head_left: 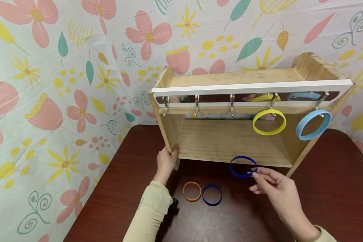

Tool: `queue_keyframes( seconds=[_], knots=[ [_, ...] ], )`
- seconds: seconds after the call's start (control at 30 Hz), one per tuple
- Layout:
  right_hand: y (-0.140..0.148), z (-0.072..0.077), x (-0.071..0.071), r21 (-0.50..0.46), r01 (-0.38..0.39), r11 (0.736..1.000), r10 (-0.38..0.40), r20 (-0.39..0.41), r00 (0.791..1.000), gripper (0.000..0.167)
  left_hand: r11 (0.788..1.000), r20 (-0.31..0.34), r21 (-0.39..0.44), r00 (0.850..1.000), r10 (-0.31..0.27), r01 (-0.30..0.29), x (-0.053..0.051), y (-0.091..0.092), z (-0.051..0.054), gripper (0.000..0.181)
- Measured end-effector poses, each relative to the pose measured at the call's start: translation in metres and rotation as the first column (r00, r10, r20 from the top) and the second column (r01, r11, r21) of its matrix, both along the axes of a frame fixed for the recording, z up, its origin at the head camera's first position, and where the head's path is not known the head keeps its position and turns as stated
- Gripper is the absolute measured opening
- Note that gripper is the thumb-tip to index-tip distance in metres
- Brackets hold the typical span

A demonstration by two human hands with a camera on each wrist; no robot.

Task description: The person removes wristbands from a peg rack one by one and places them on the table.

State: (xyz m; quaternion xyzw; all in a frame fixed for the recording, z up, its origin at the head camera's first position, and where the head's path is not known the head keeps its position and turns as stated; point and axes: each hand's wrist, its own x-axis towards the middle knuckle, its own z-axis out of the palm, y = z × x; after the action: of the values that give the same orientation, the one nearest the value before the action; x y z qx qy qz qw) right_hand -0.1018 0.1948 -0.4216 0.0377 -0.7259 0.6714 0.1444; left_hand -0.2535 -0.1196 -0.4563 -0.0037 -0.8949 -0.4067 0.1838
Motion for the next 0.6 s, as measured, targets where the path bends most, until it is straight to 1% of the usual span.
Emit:
queue_keyframes(
  seconds=[0.23,0.3,0.47,0.53,0.6],
  knots=[
    [0.001,-0.014,0.002,-0.002,-0.008,1.000,0.009,0.039,0.999,0.020,1.000,0.000,0.003,1.000,0.002,-0.002,0.000,0.000,0.000,0.028],
    [0.001,-0.018,0.003,-0.008,-0.007,1.000,0.008,0.060,0.998,0.016,1.000,0.000,0.004,1.000,0.004,-0.004,0.000,0.000,0.000,0.027],
    [0.000,-0.024,0.006,0.041,-0.007,0.999,0.002,0.104,0.995,0.018,1.000,-0.005,0.005,1.000,0.005,-0.005,0.000,0.000,-0.001,0.027],
    [0.000,-0.025,0.007,0.059,-0.009,0.998,0.002,0.112,0.994,0.023,1.000,-0.007,0.006,1.000,0.004,-0.004,0.000,0.000,-0.001,0.027],
    [0.000,-0.027,0.008,0.076,-0.010,0.997,0.000,0.123,0.992,0.023,1.000,-0.008,0.006,1.000,0.002,-0.002,-0.001,0.000,-0.001,0.027]
  ],
)
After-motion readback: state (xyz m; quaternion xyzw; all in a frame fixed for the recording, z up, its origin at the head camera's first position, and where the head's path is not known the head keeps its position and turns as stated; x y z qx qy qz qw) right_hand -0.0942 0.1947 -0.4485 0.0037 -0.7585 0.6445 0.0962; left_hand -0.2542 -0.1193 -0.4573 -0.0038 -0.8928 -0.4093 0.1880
